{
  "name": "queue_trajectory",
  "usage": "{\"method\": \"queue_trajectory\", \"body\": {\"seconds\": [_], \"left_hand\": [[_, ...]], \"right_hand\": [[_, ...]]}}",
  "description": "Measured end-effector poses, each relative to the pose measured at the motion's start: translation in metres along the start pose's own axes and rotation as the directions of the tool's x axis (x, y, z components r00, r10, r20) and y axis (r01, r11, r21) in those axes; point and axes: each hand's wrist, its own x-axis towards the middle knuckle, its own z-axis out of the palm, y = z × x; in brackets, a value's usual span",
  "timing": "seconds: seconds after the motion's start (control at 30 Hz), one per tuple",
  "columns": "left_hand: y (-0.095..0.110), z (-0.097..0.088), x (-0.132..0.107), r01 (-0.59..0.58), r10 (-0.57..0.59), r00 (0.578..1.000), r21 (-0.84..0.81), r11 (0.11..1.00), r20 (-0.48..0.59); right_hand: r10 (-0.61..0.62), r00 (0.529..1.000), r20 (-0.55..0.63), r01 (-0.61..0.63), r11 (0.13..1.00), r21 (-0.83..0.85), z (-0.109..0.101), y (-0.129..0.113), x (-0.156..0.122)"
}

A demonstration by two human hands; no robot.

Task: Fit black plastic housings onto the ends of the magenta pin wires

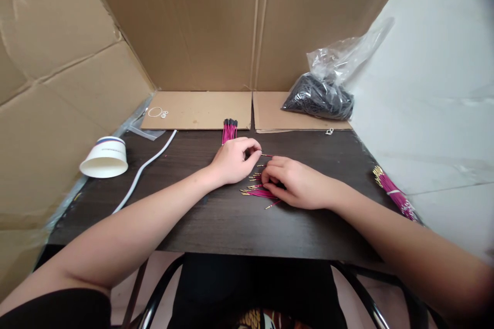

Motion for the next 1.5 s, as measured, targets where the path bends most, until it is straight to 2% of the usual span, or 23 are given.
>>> {"method": "queue_trajectory", "body": {"seconds": [0.2, 0.27, 0.33, 0.4, 0.47, 0.53, 0.73, 0.97, 1.33, 1.5], "left_hand": [[-0.001, 0.0, 0.0, 0.006, -0.006, 1.0, -0.014, 1.0, -0.001], [-0.001, 0.0, 0.001, 0.018, -0.019, 1.0, -0.029, 0.999, -0.01], [-0.001, 0.0, 0.001, 0.033, -0.034, 0.999, -0.053, 0.998, -0.018], [-0.001, 0.001, 0.002, 0.042, -0.044, 0.999, -0.081, 0.996, -0.023], [0.0, 0.001, 0.002, 0.042, -0.046, 0.998, -0.111, 0.993, -0.035], [0.001, 0.001, 0.002, 0.039, -0.047, 0.997, -0.141, 0.989, -0.055], [0.003, 0.0, 0.002, 0.022, -0.04, 0.994, -0.172, 0.985, -0.101], [0.005, 0.0, 0.002, 0.024, -0.044, 0.992, -0.164, 0.986, -0.118], [-0.001, 0.003, 0.002, -0.005, -0.016, 0.992, -0.167, 0.986, -0.125], [-0.002, 0.002, 0.001, -0.054, 0.039, 0.99, -0.111, 0.992, -0.133]], "right_hand": [[-0.016, 1.0, -0.019, 0.014, 0.996, -0.085, -0.002, -0.005, -0.001], [-0.019, 0.996, -0.087, 0.012, 0.997, -0.076, -0.005, -0.002, -0.001], [0.006, 0.977, -0.212, -0.016, 0.999, -0.044, -0.008, 0.003, -0.001], [0.078, 0.928, -0.365, -0.074, 0.997, 0.024, -0.01, 0.011, -0.001], [0.172, 0.853, -0.493, -0.133, 0.984, 0.115, -0.011, 0.018, 0.0], [0.231, 0.799, -0.556, -0.16, 0.972, 0.174, -0.01, 0.023, 0.0], [0.28, 0.78, -0.56, -0.233, 0.96, 0.156, -0.008, 0.025, 0.003], [0.313, 0.765, -0.563, -0.258, 0.95, 0.177, -0.006, 0.029, 0.004], [0.307, 0.799, -0.518, -0.26, 0.952, 0.164, -0.006, 0.03, 0.005], [0.335, 0.819, -0.466, -0.285, 0.942, 0.178, -0.009, 0.03, 0.004]]}}
